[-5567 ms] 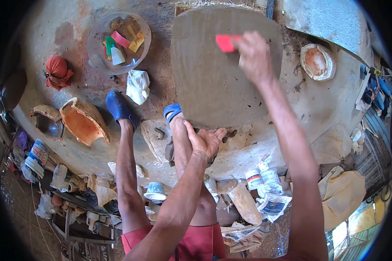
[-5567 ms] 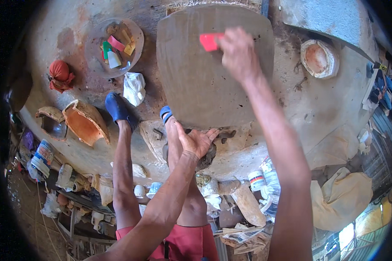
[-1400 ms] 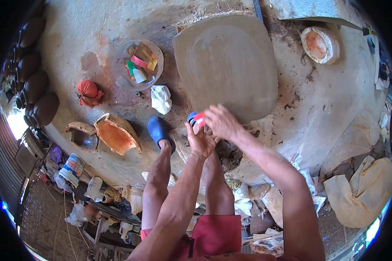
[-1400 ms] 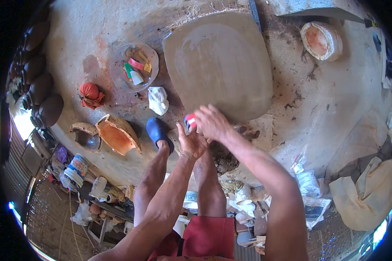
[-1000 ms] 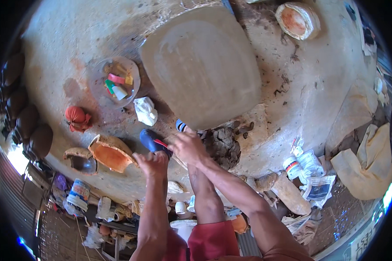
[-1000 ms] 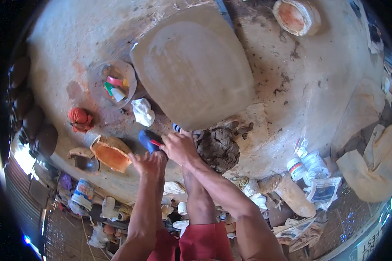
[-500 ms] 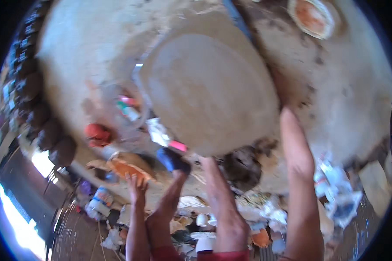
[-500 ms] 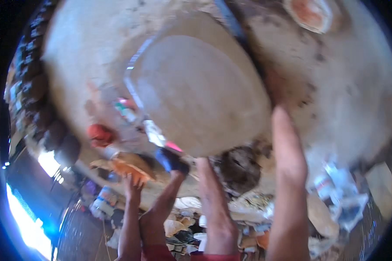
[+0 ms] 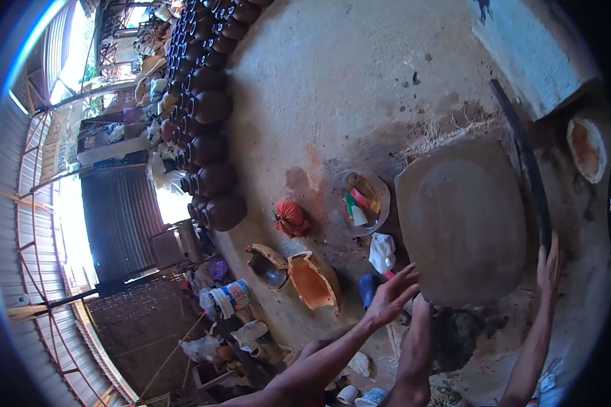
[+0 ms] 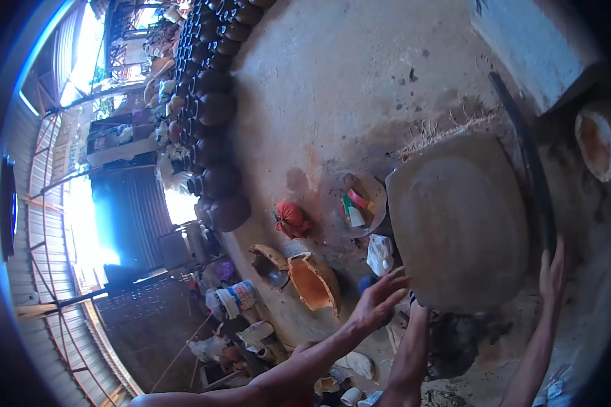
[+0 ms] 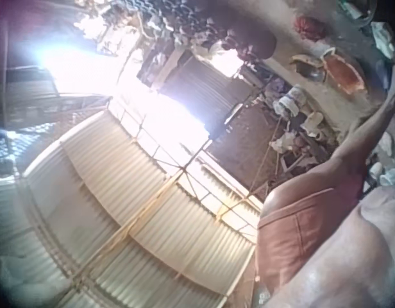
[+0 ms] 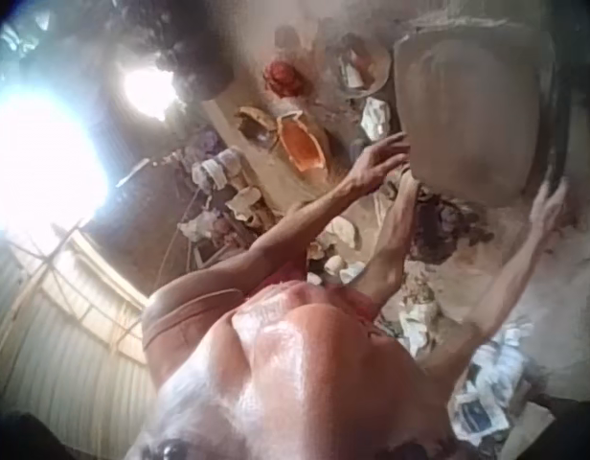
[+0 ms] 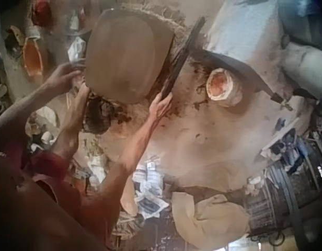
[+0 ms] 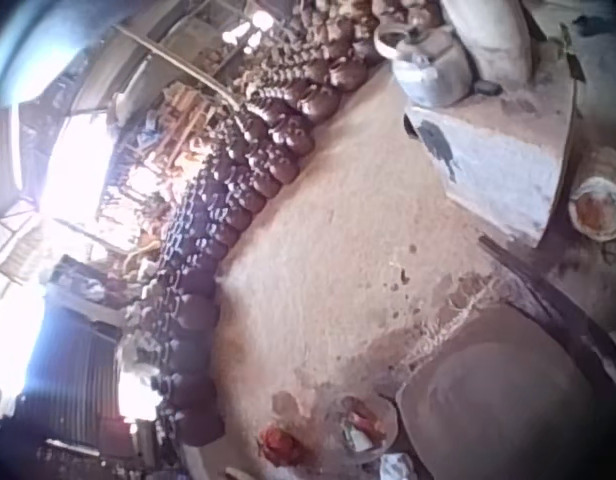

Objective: The person uses a small blue tool to scrape the inside of a clay mold, wipes a second mold piece with a cloth, and then shapes a flat piece of clay by hand and with a wooden tool before placing it into one of the molds.

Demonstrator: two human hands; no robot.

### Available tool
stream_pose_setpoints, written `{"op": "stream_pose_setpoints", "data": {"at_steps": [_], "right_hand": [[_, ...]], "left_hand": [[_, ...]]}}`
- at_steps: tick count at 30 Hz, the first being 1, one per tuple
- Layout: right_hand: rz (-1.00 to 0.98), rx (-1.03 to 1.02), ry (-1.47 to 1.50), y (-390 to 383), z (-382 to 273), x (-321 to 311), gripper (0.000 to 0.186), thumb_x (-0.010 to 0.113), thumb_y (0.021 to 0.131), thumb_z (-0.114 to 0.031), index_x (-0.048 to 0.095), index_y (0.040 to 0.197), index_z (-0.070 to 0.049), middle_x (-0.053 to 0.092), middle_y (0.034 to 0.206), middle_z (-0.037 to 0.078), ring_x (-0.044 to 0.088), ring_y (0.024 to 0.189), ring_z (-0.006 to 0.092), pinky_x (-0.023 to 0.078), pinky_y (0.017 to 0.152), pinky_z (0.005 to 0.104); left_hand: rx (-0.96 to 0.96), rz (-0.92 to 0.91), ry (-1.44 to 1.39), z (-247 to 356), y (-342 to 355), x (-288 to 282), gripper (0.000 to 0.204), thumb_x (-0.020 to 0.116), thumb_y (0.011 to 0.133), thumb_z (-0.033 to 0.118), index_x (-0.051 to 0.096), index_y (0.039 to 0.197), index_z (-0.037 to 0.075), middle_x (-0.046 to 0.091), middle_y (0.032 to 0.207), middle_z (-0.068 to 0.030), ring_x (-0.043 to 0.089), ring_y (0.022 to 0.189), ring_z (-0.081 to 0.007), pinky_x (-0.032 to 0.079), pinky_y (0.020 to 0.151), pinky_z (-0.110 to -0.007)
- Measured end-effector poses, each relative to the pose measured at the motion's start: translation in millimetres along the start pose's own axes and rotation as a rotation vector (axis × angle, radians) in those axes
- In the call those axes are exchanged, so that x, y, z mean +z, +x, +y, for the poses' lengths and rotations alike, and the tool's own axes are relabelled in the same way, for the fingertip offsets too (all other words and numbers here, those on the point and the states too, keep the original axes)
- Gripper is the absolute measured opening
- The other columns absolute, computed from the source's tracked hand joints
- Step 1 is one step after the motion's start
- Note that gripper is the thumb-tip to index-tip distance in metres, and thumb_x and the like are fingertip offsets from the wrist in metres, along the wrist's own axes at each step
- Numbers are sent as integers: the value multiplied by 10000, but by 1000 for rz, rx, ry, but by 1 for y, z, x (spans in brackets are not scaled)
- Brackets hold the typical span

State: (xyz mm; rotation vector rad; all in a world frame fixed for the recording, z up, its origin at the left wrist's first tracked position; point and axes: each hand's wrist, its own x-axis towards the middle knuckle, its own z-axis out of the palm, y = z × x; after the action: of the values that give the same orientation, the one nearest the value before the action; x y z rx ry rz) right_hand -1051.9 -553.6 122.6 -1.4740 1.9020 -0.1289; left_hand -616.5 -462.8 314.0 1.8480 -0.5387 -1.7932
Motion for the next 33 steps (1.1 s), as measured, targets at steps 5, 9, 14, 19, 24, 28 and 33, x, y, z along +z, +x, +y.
{"op": "stream_pose_setpoints", "data": {"at_steps": [5,9,14,19,24,28,33], "right_hand": [[26,164,22,-174,-36,-75,644,637,1024,-327,431,1496,60,537,1423,299,534,1315,431,406,1114,471],[45,87,293,-293,-125,-97,535,599,1038,-310,493,1404,65,631,1194,231,614,1087,369,471,971,452],[223,-508,-79,-368,-148,-102,523,727,949,-312,564,1344,-12,673,1135,231,664,1004,407,534,882,484],[59,165,429,-423,-190,-109,507,685,974,-341,568,1334,-5,674,1109,225,667,996,400,539,864,477],[181,234,490,-413,-217,-151,357,679,982,-225,608,1204,44,639,910,138,567,690,232,497,621,381],[94,510,542,-358,-230,-191,400,577,1037,-259,552,1299,42,622,1100,146,590,977,264,478,878,389],[255,261,634,-272,-296,-227,330,537,1046,-325,511,1088,1,543,929,74,517,858,194,452,803,351]], "left_hand": [[173,-272,-9,84,54,89,684,594,1068,341,305,1618,55,517,1537,-180,471,1431,-252,383,1178,-386],[194,-340,-274,179,81,144,623,540,1085,398,381,1584,60,587,1456,-133,535,1352,-217,448,1105,-374],[61,-350,-398,224,57,184,263,573,1066,328,648,1113,80,610,893,31,550,769,-72,506,688,-288],[-7,-448,-520,199,19,194,169,648,1041,275,614,983,120,572,786,66,522,659,-41,467,626,-235],[-3,-538,-642,177,-12,206,145,648,1048,292,654,1011,151,569,840,85,494,744,-19,416,671,-225],[77,-608,-588,134,-96,202,162,654,1044,221,651,996,66,529,996,59,478,885,-47,438,801,-257],[-166,-720,-646,40,-188,191,331,630,1056,305,663,1281,64,602,1299,-17,521,1212,-101,442,1050,-318]]}}
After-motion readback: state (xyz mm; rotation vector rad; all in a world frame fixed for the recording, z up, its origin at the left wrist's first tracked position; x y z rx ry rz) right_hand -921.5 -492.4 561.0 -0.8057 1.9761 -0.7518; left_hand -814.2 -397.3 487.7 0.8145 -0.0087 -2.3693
